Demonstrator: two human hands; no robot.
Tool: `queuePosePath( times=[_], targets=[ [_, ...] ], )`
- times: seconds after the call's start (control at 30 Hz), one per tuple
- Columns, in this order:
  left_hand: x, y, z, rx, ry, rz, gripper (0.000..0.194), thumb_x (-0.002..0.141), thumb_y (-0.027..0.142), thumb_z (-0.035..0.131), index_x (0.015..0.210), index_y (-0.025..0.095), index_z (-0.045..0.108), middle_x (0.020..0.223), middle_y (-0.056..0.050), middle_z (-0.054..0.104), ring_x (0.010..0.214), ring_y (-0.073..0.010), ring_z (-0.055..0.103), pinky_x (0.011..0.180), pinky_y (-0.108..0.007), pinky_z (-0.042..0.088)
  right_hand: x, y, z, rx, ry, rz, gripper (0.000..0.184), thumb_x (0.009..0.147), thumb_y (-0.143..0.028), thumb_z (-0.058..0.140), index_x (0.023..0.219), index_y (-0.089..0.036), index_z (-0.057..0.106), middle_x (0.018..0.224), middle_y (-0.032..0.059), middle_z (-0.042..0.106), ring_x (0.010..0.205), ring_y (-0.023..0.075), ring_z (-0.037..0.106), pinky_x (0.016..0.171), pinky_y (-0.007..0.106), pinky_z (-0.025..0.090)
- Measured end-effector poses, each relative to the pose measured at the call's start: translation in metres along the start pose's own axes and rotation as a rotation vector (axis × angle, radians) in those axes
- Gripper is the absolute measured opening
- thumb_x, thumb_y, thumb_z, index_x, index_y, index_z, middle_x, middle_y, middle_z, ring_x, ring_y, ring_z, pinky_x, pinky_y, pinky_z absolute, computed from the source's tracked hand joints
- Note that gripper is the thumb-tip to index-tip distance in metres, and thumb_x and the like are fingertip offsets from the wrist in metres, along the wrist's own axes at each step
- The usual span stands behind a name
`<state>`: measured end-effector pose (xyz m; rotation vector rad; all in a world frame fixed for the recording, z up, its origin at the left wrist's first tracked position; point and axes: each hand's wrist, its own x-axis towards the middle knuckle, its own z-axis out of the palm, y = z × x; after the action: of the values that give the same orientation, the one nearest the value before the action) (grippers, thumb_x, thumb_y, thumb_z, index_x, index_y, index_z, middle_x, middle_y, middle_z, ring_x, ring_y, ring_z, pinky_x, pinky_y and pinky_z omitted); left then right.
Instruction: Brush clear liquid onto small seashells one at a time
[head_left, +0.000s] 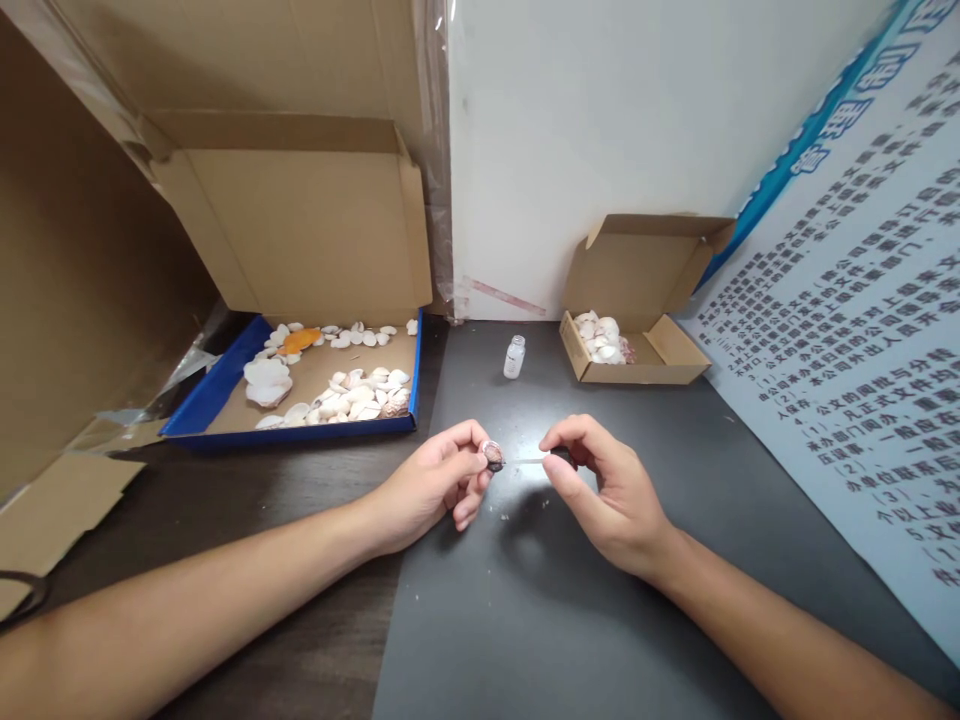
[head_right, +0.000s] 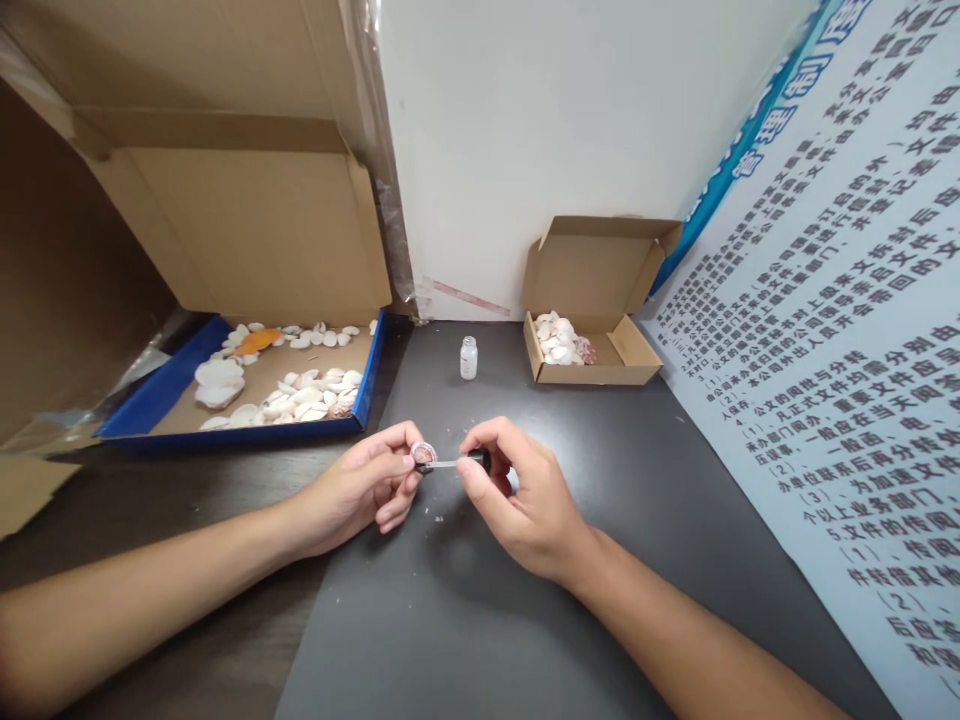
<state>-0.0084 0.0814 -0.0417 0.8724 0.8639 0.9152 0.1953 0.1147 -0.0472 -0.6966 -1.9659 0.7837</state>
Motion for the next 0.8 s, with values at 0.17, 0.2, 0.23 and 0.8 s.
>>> queuePosePath(
  times=[0.17, 0.2, 0.23, 0.8],
  targets=[
    [0.0004, 0.0009, 0.0021, 0.004, 0.028, 0.012, 0.016, 0.083, 0.025, 0.059, 0.083, 0.018, 0.045, 0.060, 0.007, 0.051, 0.037, -0.0018, 0.041, 0.039, -0.014, 0.037, 0.0007, -0.0003, 0.0005, 0.040, -0.011, 0.006, 0.005, 0.093, -0.018, 0.051, 0.091, -0.022, 0.053, 0.073, -0.0044, 0.049, 0.058, 0.0105, 0.045, 0.054, 0.023, 0.039],
    [0.0005, 0.0008, 0.0026, 0.005, 0.034, 0.014, 0.016, 0.082, 0.024, 0.060, 0.083, 0.018, 0.045, 0.061, 0.007, 0.051, 0.037, -0.0017, 0.041, 0.039, -0.014, 0.037, 0.0009, -0.0002, 0.0005, 0.057, -0.015, 0.014, 0.008, 0.096, -0.019, 0.047, 0.092, -0.022, 0.053, 0.071, -0.0048, 0.049, 0.057, 0.0104, 0.045, 0.054, 0.022, 0.038],
    [0.0006, 0.0007, 0.0029, 0.005, 0.037, 0.015, 0.015, 0.082, 0.024, 0.060, 0.084, 0.018, 0.045, 0.062, 0.007, 0.052, 0.037, -0.0017, 0.041, 0.039, -0.014, 0.037, 0.0011, 0.0000, 0.0005, 0.062, -0.020, 0.023, 0.009, 0.097, -0.019, 0.045, 0.092, -0.023, 0.053, 0.070, -0.0050, 0.048, 0.057, 0.0104, 0.045, 0.054, 0.022, 0.038],
    [0.0010, 0.0000, 0.0014, 0.008, 0.033, 0.009, 0.012, 0.085, 0.023, 0.057, 0.083, 0.018, 0.046, 0.063, 0.007, 0.051, 0.037, -0.0013, 0.040, 0.038, -0.013, 0.037, 0.0019, -0.0007, 0.0011, 0.034, 0.011, 0.014, 0.006, 0.091, -0.018, 0.052, 0.093, -0.023, 0.052, 0.070, -0.0052, 0.047, 0.056, 0.0111, 0.045, 0.051, 0.022, 0.039]
  ],
)
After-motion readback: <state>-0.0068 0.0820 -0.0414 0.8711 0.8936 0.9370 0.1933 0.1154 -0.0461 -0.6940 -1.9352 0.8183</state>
